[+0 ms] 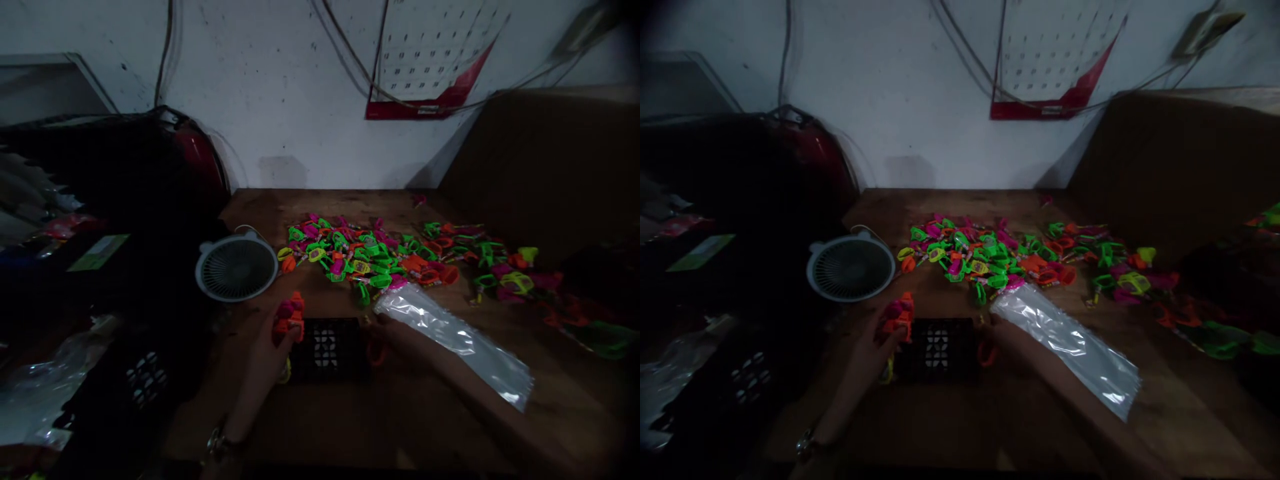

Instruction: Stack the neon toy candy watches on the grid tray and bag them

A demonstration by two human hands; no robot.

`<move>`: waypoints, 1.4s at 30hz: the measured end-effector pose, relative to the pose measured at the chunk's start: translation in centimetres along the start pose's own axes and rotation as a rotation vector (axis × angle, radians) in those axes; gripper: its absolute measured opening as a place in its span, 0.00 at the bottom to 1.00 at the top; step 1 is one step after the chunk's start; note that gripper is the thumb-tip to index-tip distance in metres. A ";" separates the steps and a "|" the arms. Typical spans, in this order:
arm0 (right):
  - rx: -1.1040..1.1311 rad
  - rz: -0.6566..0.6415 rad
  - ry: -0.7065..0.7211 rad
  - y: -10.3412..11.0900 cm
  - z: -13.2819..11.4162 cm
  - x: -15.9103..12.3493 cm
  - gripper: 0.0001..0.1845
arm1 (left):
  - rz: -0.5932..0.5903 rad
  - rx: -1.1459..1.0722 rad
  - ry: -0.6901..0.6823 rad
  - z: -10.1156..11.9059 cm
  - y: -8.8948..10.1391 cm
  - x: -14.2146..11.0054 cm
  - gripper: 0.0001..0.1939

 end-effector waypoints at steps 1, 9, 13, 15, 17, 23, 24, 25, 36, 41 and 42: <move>-0.078 0.014 0.097 0.4 -0.2 -0.3 0.09 | 0.020 0.011 0.008 0.1 0.3 -0.1 0.31; -0.396 0.170 0.617 2.4 1.0 -1.6 0.12 | 0.149 -0.081 0.060 0.1 2.1 -2.5 0.24; 0.022 0.283 0.325 -2.4 -0.6 -3.1 0.12 | 0.227 -0.079 0.182 -0.8 2.0 -4.6 0.24; 0.291 0.158 0.201 -6.8 -2.8 -4.5 0.14 | 0.249 -0.090 0.213 -1.1 1.9 -5.2 0.24; 0.528 0.082 0.080 -10.8 -5.1 -5.5 0.13 | 0.257 -0.112 0.206 -1.2 1.7 -5.3 0.23; 0.582 0.289 0.067 -15.2 -7.2 -6.3 0.08 | 0.258 -0.192 0.116 -1.5 1.4 -4.6 0.20; 0.552 0.331 0.098 -15.3 -7.0 -6.4 0.08 | 0.262 -0.214 0.114 -1.7 1.3 -4.6 0.20; 0.525 0.363 0.133 -15.4 -6.9 -6.6 0.08 | 0.265 -0.238 0.117 -1.9 1.3 -4.6 0.20; 0.216 0.425 0.380 -15.6 -8.1 -6.7 0.11 | 0.261 -0.340 0.160 -3.1 1.1 -5.0 0.20; 0.036 0.535 0.487 -16.5 -8.2 -7.0 0.12 | 0.227 -0.287 0.089 -2.9 1.7 -4.7 0.20; 0.008 0.550 0.501 -16.7 -8.1 -7.1 0.11 | 0.224 -0.251 0.080 -2.6 1.7 -4.4 0.20</move>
Point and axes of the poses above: each hand's wrist, its own x-axis towards the middle knuckle, its own y-axis out of the back of the hand, z = x × y, the point moved 3 cm from there along x, towards the middle knuckle, and after that the axes turned 15 degrees about z, right-handed, at the moved point
